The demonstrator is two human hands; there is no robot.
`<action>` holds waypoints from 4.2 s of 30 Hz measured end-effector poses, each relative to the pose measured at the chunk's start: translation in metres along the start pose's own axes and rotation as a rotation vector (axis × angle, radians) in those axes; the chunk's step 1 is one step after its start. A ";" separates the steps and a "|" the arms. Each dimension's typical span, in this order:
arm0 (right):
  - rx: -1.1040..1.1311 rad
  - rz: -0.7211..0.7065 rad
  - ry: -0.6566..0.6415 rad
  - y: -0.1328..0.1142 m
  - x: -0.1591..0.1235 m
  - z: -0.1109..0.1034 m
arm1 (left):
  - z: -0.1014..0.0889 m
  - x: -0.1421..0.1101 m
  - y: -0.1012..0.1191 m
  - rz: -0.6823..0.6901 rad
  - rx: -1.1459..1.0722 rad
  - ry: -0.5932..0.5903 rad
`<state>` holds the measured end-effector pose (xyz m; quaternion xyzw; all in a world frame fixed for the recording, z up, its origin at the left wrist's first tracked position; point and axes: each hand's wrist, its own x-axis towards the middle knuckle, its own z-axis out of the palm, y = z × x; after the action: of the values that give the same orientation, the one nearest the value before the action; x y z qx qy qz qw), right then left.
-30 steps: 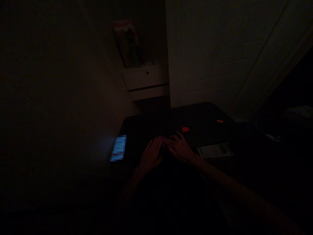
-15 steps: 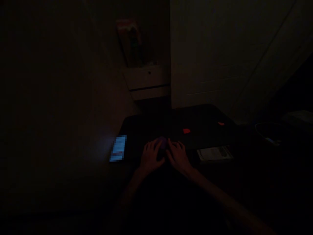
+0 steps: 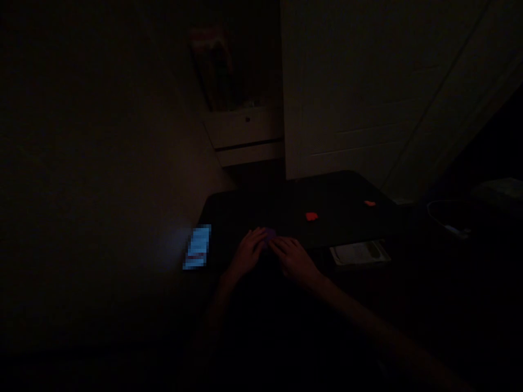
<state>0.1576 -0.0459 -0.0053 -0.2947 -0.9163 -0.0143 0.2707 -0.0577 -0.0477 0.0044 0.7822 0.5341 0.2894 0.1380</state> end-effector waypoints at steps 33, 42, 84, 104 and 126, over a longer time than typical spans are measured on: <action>0.016 0.005 -0.048 -0.009 0.009 -0.010 | 0.005 0.005 -0.004 0.018 0.018 0.008; 0.021 0.019 -0.038 -0.010 0.005 -0.004 | 0.004 0.005 -0.003 0.015 0.013 0.000; 0.009 -0.064 -0.011 0.001 0.007 0.002 | 0.006 0.001 -0.006 0.042 0.043 0.030; 0.031 0.107 0.002 0.014 -0.002 -0.010 | 0.004 0.002 -0.002 0.040 0.069 0.018; -0.139 -0.053 -0.172 0.013 0.011 -0.029 | 0.007 0.001 -0.004 0.031 0.059 0.036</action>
<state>0.1714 -0.0341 0.0231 -0.2887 -0.9405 -0.0593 0.1694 -0.0561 -0.0443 -0.0033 0.7888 0.5328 0.2895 0.1006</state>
